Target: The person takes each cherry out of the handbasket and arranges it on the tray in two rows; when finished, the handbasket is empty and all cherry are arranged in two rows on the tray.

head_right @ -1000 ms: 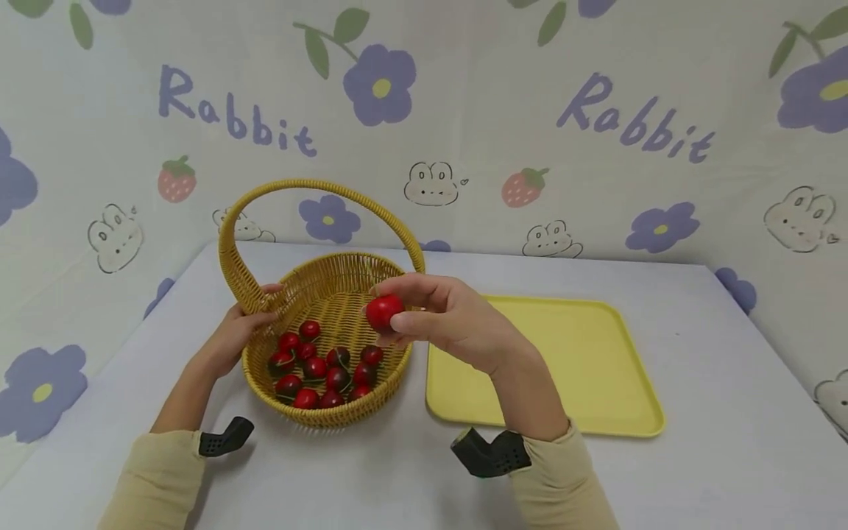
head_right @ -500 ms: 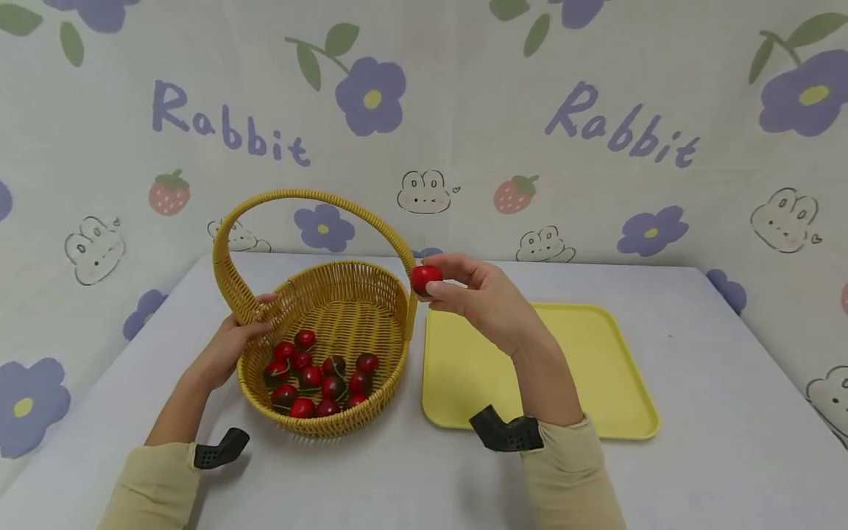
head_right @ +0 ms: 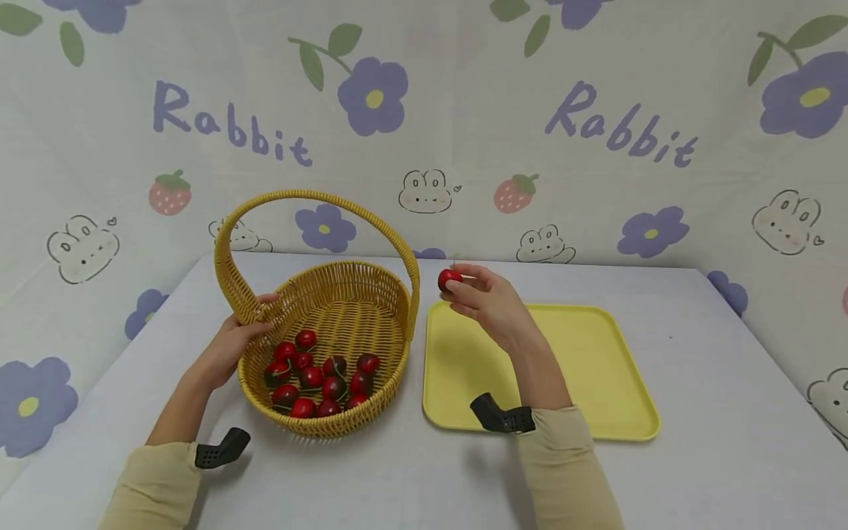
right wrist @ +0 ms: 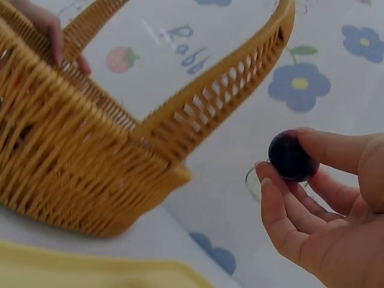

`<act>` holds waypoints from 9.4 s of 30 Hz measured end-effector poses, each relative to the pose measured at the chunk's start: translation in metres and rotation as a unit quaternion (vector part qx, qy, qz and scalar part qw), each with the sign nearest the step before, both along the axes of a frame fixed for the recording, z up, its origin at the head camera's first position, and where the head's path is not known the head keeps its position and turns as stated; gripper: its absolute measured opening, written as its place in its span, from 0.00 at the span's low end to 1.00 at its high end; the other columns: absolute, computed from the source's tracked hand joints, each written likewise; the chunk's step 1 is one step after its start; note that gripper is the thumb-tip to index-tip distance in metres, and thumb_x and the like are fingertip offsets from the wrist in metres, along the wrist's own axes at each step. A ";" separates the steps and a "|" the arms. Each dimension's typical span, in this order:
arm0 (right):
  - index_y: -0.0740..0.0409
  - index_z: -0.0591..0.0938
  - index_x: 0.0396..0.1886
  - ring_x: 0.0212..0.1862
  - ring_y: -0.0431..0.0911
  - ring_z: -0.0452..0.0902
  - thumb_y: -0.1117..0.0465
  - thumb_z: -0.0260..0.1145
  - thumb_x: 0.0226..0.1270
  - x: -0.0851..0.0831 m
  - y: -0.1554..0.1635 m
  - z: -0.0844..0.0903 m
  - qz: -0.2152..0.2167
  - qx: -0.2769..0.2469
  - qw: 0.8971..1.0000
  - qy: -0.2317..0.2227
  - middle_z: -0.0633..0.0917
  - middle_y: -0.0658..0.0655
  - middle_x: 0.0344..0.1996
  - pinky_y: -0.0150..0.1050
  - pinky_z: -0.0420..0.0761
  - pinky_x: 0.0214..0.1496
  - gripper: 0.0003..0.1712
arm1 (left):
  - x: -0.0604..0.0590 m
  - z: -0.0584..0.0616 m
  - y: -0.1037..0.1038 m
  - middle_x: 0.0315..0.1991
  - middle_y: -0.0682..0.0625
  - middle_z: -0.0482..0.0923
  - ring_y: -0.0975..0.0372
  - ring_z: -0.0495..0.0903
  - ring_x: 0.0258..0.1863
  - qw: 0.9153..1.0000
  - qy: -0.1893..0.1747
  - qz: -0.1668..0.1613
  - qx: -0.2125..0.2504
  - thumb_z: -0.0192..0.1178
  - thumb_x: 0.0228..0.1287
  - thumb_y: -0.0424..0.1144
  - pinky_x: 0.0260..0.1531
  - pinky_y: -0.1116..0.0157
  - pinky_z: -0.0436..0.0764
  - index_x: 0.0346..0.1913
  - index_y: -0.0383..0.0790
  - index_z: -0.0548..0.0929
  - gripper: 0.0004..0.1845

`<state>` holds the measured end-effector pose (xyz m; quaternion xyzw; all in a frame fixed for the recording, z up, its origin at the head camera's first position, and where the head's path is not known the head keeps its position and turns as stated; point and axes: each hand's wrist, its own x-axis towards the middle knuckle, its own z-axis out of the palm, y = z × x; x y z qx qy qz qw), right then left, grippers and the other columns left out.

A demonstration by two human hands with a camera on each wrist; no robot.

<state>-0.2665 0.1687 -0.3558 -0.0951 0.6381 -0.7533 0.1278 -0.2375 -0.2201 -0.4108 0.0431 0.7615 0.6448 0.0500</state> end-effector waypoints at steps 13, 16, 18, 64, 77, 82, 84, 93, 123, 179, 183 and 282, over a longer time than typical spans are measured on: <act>0.73 0.67 0.63 0.45 0.43 0.79 0.64 0.59 0.70 -0.019 0.010 -0.045 0.016 0.135 0.990 -0.037 0.78 0.60 0.49 0.37 0.76 0.51 0.26 | -0.001 -0.001 0.000 0.68 0.34 0.56 0.44 0.58 0.65 1.000 -0.012 0.004 -0.003 0.44 0.70 0.30 0.62 0.43 0.54 0.71 0.38 0.57 0.27; 0.74 0.68 0.62 0.44 0.44 0.80 0.63 0.60 0.70 -0.020 0.011 -0.051 0.019 0.172 0.984 -0.034 0.80 0.61 0.47 0.37 0.77 0.50 0.26 | 0.000 -0.001 0.001 0.67 0.34 0.56 0.44 0.59 0.65 1.000 -0.011 0.007 -0.003 0.44 0.70 0.30 0.62 0.44 0.55 0.71 0.38 0.58 0.27; 0.73 0.70 0.61 0.42 0.44 0.80 0.62 0.60 0.69 -0.021 0.011 -0.054 0.017 0.192 0.980 -0.040 0.81 0.61 0.46 0.36 0.78 0.47 0.25 | 0.000 0.000 0.001 0.67 0.34 0.56 0.44 0.59 0.65 1.000 -0.011 0.009 -0.003 0.44 0.70 0.30 0.62 0.44 0.55 0.71 0.37 0.58 0.27; 0.67 0.75 0.60 0.37 0.43 0.80 0.55 0.60 0.70 -0.028 0.009 -0.068 -0.034 0.325 0.944 -0.038 0.80 0.64 0.51 0.33 0.76 0.36 0.25 | 0.002 -0.001 0.006 0.68 0.34 0.55 0.44 0.57 0.66 1.000 -0.014 0.015 -0.007 0.43 0.70 0.29 0.64 0.44 0.53 0.72 0.38 0.57 0.28; 0.70 0.73 0.61 0.38 0.42 0.81 0.56 0.58 0.71 -0.027 0.012 -0.066 -0.026 0.299 0.953 -0.050 0.78 0.67 0.53 0.33 0.78 0.39 0.26 | 0.005 -0.002 0.006 0.68 0.33 0.56 0.44 0.58 0.65 1.000 -0.006 0.016 -0.006 0.43 0.70 0.29 0.63 0.43 0.54 0.71 0.37 0.57 0.27; 0.70 0.73 0.61 0.38 0.42 0.82 0.56 0.57 0.71 -0.025 0.013 -0.064 -0.028 0.299 0.952 -0.059 0.79 0.66 0.52 0.33 0.78 0.38 0.26 | 0.005 -0.001 0.006 0.67 0.33 0.57 0.44 0.58 0.65 1.000 -0.006 0.015 -0.006 0.43 0.70 0.29 0.63 0.43 0.54 0.71 0.37 0.57 0.27; 0.70 0.72 0.61 0.39 0.43 0.82 0.56 0.58 0.71 -0.025 0.015 -0.063 -0.029 0.298 0.952 -0.061 0.79 0.66 0.53 0.33 0.77 0.38 0.27 | 0.005 -0.001 0.006 0.67 0.33 0.57 0.44 0.59 0.65 1.000 -0.005 0.014 -0.007 0.43 0.70 0.29 0.62 0.43 0.54 0.71 0.37 0.57 0.27; 0.70 0.65 0.66 0.52 0.53 0.77 0.51 0.54 0.73 -0.022 0.029 -0.053 -0.021 0.294 0.954 -0.058 0.73 0.70 0.58 0.39 0.76 0.50 0.32 | 0.005 -0.001 0.006 0.67 0.33 0.57 0.43 0.59 0.65 1.000 -0.003 0.014 -0.007 0.43 0.70 0.29 0.62 0.43 0.54 0.71 0.37 0.57 0.27; 0.56 0.77 0.52 0.54 0.51 0.71 0.62 0.48 0.76 0.028 0.008 0.046 0.134 -0.206 0.941 0.232 0.77 0.57 0.50 0.43 0.70 0.59 0.13 | 0.006 0.002 0.006 0.67 0.33 0.58 0.44 0.58 0.65 1.000 -0.014 0.019 -0.001 0.44 0.69 0.29 0.63 0.42 0.53 0.71 0.37 0.58 0.27; 0.49 0.81 0.50 0.44 0.44 0.71 0.61 0.62 0.68 -0.033 -0.147 -0.002 0.357 0.619 0.695 0.083 0.77 0.50 0.42 0.42 0.76 0.46 0.12 | -0.014 -0.007 0.005 0.67 0.35 0.59 0.46 0.60 0.64 0.999 -0.021 0.043 0.000 0.44 0.69 0.29 0.63 0.44 0.55 0.70 0.39 0.60 0.27; 0.48 0.80 0.50 0.42 0.45 0.70 0.62 0.65 0.65 -0.031 -0.147 -0.004 0.356 0.630 0.681 0.107 0.77 0.50 0.42 0.40 0.76 0.46 0.15 | -0.014 -0.009 0.004 0.67 0.35 0.59 0.46 0.60 0.64 0.999 -0.021 0.044 0.000 0.44 0.69 0.29 0.63 0.44 0.55 0.70 0.39 0.60 0.27; 0.70 0.69 0.59 0.49 0.50 0.79 0.54 0.61 0.69 -0.013 0.031 -0.024 0.004 0.230 0.973 0.012 0.77 0.66 0.51 0.38 0.77 0.50 0.28 | -0.007 -0.007 -0.002 0.67 0.34 0.59 0.45 0.60 0.65 1.000 -0.003 0.016 0.005 0.44 0.70 0.29 0.63 0.44 0.54 0.71 0.38 0.60 0.26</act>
